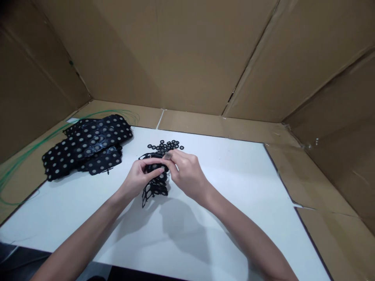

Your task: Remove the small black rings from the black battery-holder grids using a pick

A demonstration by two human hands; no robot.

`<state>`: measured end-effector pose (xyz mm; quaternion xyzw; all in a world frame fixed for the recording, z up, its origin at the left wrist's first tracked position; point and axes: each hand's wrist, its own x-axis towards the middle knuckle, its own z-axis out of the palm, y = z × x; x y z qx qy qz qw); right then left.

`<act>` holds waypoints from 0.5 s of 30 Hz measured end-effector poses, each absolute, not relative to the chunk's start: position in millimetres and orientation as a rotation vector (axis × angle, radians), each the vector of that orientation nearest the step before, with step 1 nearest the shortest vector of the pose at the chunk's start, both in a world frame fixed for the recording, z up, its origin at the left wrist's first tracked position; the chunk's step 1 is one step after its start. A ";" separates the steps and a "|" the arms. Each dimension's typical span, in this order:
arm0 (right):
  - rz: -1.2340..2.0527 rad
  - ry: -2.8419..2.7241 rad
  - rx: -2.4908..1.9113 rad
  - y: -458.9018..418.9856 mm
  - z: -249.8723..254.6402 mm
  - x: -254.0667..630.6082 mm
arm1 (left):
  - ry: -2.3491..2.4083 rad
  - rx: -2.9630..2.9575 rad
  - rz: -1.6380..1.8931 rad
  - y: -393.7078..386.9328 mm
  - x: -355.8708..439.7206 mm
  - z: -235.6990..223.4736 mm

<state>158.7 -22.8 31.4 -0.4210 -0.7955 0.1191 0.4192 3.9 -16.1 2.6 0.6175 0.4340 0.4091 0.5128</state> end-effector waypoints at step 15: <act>0.387 -1.490 -1.108 -28.4 61.2 179.8 | 1.107 1.570 0.991 -14.0 1.6 5.7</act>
